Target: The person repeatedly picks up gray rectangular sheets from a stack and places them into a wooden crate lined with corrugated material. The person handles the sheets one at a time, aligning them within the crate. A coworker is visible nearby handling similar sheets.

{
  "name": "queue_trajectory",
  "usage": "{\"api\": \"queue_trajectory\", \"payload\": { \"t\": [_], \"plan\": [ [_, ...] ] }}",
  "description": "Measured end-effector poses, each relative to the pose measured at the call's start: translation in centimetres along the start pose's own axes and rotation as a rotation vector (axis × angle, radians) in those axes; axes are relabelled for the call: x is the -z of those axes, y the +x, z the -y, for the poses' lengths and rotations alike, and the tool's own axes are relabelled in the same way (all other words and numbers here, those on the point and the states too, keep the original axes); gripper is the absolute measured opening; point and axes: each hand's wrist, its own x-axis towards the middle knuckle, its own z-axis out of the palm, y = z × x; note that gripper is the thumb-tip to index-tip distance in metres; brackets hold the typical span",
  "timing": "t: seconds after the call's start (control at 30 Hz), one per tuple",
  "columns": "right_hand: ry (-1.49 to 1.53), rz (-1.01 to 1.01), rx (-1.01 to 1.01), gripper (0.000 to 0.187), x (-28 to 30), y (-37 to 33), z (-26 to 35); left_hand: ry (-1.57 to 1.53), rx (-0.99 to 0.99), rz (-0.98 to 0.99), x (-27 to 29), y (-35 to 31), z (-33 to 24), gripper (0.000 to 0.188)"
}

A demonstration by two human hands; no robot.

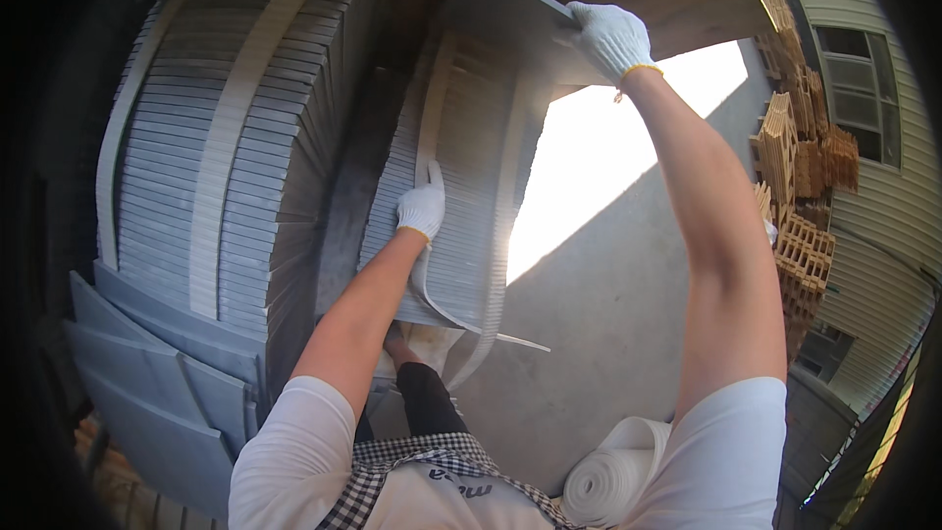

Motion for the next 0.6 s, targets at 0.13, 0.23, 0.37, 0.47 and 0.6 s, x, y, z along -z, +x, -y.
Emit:
{"api": "queue_trajectory", "payload": {
  "t": [0.13, 0.23, 0.37, 0.47, 0.6],
  "plan": [
    [-0.031, 0.026, 0.017, 0.028, 0.3, 0.4, 0.9, 0.021, -0.049, -0.058, -1.1, 0.8, 1.1, 0.071],
    [-0.043, 0.020, 0.023, 0.027, 0.0, 0.9, 1.1, 0.045, -0.078, -0.075, -1.6, 1.5, 1.7, 0.071],
    [-0.047, 0.054, 0.009, 0.027, -0.2, 2.1, 1.5, 0.063, -0.104, -0.108, -1.9, 1.8, 2.0, 0.071],
    [-0.038, -0.008, 0.035, 0.029, -0.6, 2.8, 1.7, 0.083, -0.077, -0.062, -1.6, 1.6, 1.6, 0.071],
    [-0.100, 0.015, 0.063, 0.031, 0.0, 4.9, 1.5, 0.160, 0.104, -0.071, -1.5, 1.7, -1.4, 0.075]
  ]
}}
